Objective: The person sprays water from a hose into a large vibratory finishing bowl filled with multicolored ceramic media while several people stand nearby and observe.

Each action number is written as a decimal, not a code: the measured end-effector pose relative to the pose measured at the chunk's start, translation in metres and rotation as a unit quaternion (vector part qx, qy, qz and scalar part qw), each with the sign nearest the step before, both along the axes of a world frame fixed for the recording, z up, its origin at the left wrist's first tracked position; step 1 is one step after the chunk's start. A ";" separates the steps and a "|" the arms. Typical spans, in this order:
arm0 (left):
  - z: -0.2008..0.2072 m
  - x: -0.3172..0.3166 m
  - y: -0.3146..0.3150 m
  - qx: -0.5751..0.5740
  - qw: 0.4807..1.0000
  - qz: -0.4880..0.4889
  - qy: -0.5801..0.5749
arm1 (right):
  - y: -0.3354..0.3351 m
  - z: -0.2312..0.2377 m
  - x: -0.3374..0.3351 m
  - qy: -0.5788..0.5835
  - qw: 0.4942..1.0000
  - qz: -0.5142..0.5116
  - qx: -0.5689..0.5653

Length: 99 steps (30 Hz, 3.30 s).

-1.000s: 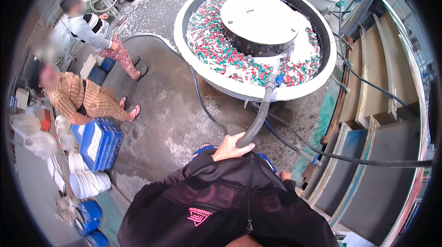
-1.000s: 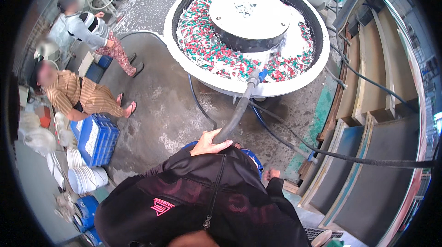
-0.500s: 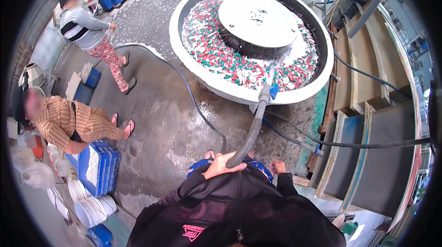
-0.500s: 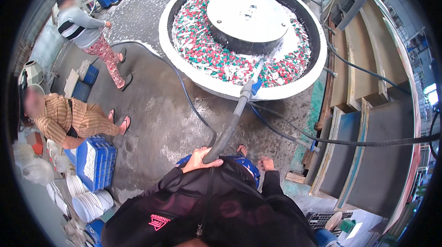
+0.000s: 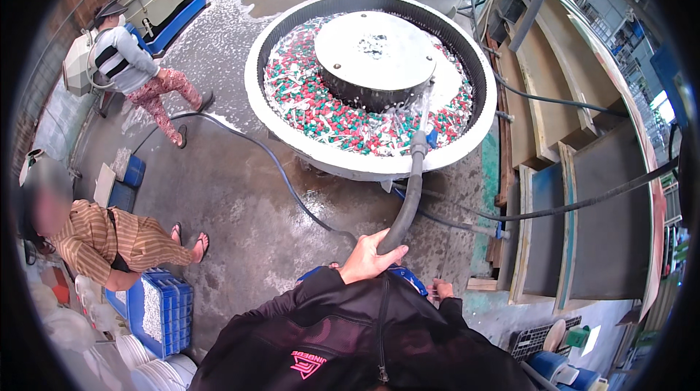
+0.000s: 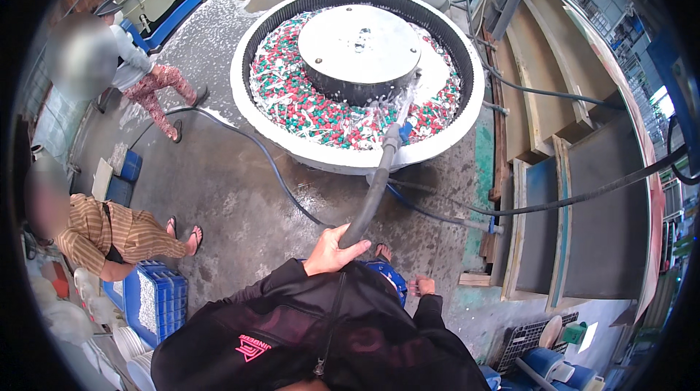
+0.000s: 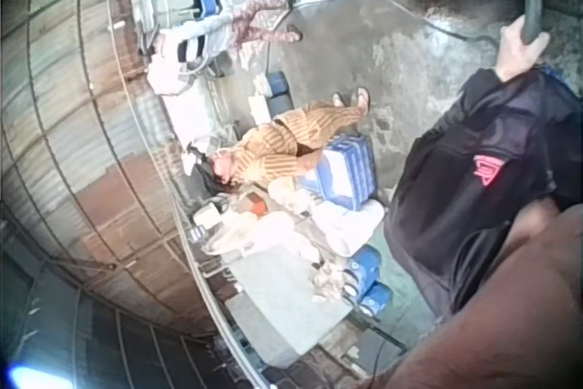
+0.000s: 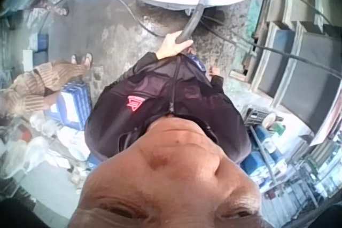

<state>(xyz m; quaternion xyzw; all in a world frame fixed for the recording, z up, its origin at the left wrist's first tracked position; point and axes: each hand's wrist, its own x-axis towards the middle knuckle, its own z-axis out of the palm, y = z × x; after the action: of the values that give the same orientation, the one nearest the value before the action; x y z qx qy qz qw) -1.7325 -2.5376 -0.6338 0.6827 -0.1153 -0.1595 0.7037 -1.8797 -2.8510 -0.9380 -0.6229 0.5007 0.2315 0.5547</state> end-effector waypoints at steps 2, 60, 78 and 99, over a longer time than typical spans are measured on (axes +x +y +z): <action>-0.007 -0.002 -0.001 0.008 0.999 0.004 -0.037 | -0.004 -0.002 -0.005 0.006 1.000 -0.015 -0.005; -0.040 -0.004 0.025 0.034 0.994 -0.053 -0.090 | 0.002 -0.017 0.052 -0.036 0.994 0.100 -0.005; -0.053 -0.046 0.070 0.008 0.995 -0.076 -0.070 | 0.068 0.010 0.042 -0.015 0.995 0.102 0.003; -0.026 -0.038 0.023 0.047 0.998 -0.038 0.002 | 0.032 0.020 0.089 -0.130 0.986 0.107 0.003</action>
<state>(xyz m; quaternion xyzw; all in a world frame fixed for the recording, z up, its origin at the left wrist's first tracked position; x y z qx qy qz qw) -1.7708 -2.5146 -0.6598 0.7099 -0.1323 -0.1930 0.6643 -1.7903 -2.8187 -0.9179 -0.6962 0.3542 0.2082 0.5887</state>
